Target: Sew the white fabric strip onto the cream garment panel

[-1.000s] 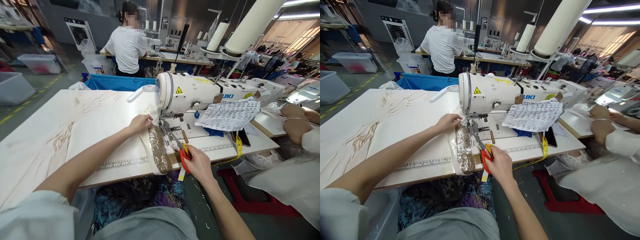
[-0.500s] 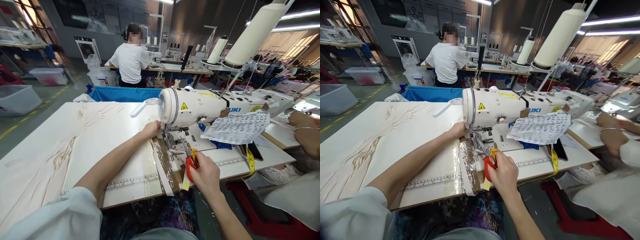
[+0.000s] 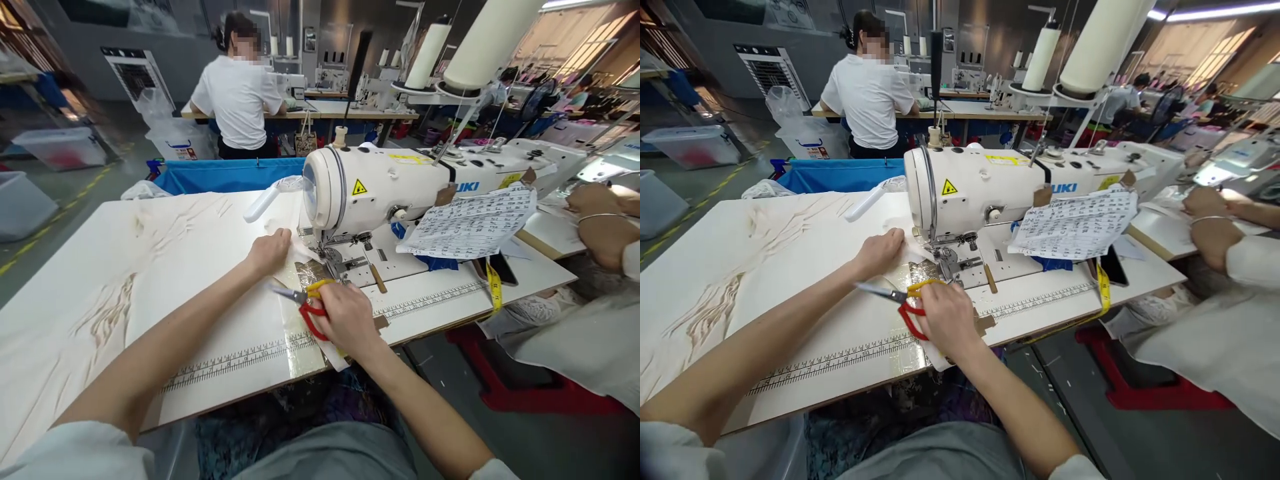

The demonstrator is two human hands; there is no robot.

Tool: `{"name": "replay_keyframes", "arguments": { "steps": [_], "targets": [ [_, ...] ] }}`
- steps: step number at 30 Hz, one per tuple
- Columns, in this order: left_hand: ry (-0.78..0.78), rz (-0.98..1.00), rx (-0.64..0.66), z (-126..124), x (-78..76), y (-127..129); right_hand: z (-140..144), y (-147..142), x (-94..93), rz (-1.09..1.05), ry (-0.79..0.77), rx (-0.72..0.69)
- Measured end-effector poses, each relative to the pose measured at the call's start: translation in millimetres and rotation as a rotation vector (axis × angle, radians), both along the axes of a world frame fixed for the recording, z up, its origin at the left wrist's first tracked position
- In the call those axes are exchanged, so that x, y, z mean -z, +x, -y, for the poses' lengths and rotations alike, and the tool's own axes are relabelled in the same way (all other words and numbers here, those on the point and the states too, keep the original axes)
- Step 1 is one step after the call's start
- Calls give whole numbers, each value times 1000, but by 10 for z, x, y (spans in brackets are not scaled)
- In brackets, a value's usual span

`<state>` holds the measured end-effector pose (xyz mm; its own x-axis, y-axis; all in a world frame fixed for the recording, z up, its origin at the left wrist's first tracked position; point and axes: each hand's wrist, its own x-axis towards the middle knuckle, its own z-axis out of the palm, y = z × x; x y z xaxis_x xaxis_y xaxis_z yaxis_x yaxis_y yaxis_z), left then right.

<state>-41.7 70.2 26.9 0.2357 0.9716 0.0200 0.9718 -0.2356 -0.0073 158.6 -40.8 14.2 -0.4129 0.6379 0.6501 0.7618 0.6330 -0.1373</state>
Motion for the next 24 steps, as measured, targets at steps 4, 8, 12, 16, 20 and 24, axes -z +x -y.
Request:
{"name": "replay_keyframes", "arguments": {
  "steps": [4, 8, 12, 16, 20, 24],
  "targets": [
    [10, 33, 4, 0, 10, 123, -144, 411, -103, -101, 28, 182],
    [-5, 53, 10, -105, 87, 341, -158, 771, -86, -201, 123, 414],
    [-2, 27, -65, -217, 113, 370, -93, 547, -27, -222, 109, 204],
    [47, 6, -213, -266, 7, 54, -15, 74, -35, -154, 63, 11],
    [7, 22, -284, -101, -86, -460, 97, -357, -22, 17, -60, -195],
    [-44, 85, -373, 339, -155, -912, 232, -718, -61, 156, -91, -479]
  ]
}}
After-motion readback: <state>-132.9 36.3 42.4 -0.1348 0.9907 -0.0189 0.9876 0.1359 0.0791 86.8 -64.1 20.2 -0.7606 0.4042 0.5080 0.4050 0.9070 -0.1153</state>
